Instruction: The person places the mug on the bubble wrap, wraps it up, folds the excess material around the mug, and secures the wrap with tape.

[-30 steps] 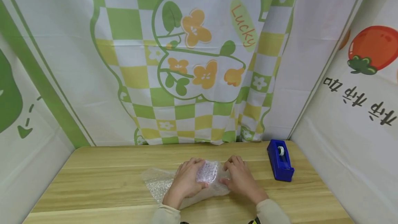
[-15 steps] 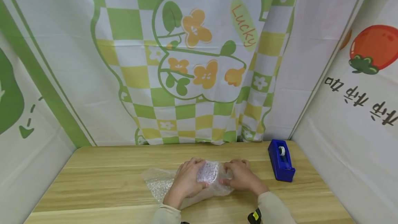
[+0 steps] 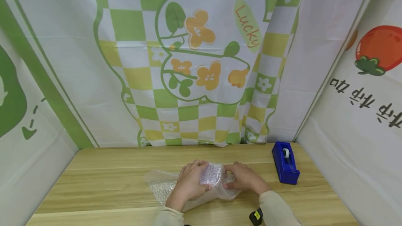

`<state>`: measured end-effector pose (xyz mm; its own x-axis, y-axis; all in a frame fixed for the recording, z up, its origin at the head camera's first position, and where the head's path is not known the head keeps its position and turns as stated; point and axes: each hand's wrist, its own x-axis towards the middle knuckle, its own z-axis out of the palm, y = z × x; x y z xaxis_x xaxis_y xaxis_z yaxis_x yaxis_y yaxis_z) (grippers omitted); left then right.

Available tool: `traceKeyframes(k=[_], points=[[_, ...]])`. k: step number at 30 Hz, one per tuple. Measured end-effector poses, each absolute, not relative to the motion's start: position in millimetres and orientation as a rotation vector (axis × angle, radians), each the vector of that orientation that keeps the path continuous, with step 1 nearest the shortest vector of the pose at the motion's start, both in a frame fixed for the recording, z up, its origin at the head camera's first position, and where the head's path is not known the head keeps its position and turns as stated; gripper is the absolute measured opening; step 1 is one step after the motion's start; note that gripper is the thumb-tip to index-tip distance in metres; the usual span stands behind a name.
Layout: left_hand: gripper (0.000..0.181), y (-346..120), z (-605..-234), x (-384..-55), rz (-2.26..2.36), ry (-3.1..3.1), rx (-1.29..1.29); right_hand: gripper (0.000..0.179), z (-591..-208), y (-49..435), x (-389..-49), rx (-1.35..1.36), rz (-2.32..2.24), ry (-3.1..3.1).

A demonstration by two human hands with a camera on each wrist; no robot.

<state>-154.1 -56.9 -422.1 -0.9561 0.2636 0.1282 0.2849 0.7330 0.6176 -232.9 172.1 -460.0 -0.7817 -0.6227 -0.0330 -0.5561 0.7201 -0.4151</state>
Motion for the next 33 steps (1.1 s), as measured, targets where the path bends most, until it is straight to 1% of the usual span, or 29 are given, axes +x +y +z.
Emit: traceKeyframes(k=[2,11,19,27,30,33], points=[[0.076,-56.8,-422.2,-154.0,-1.039,-2.898,-0.456,0.033,-458.8,170.7,-233.2,-0.959,-0.559,2.764],[0.075,-56.5,-420.5,-153.3,-1.014,-2.923,-0.436,0.036,-446.9,162.1,-230.4,-0.883,-0.568,2.774],[0.073,-55.1,-418.1,-152.5,-0.975,-2.933,-0.437,0.041,-435.0,165.9,-229.6,-0.846,-0.791,2.719],[0.072,-54.1,-417.5,-151.7,-0.956,-2.929,-0.442,0.038,-425.8,171.9,-225.1,-0.676,-1.044,2.651],[0.072,-54.1,-416.8,-151.2,-0.959,-2.927,-0.442,0.040,-422.0,172.2,-220.4,-0.611,-1.085,2.660],[0.072,-54.3,-417.2,-151.2,-0.962,-2.930,-0.437,0.046,-417.9,171.7,-216.2,-0.575,-1.109,2.699]])
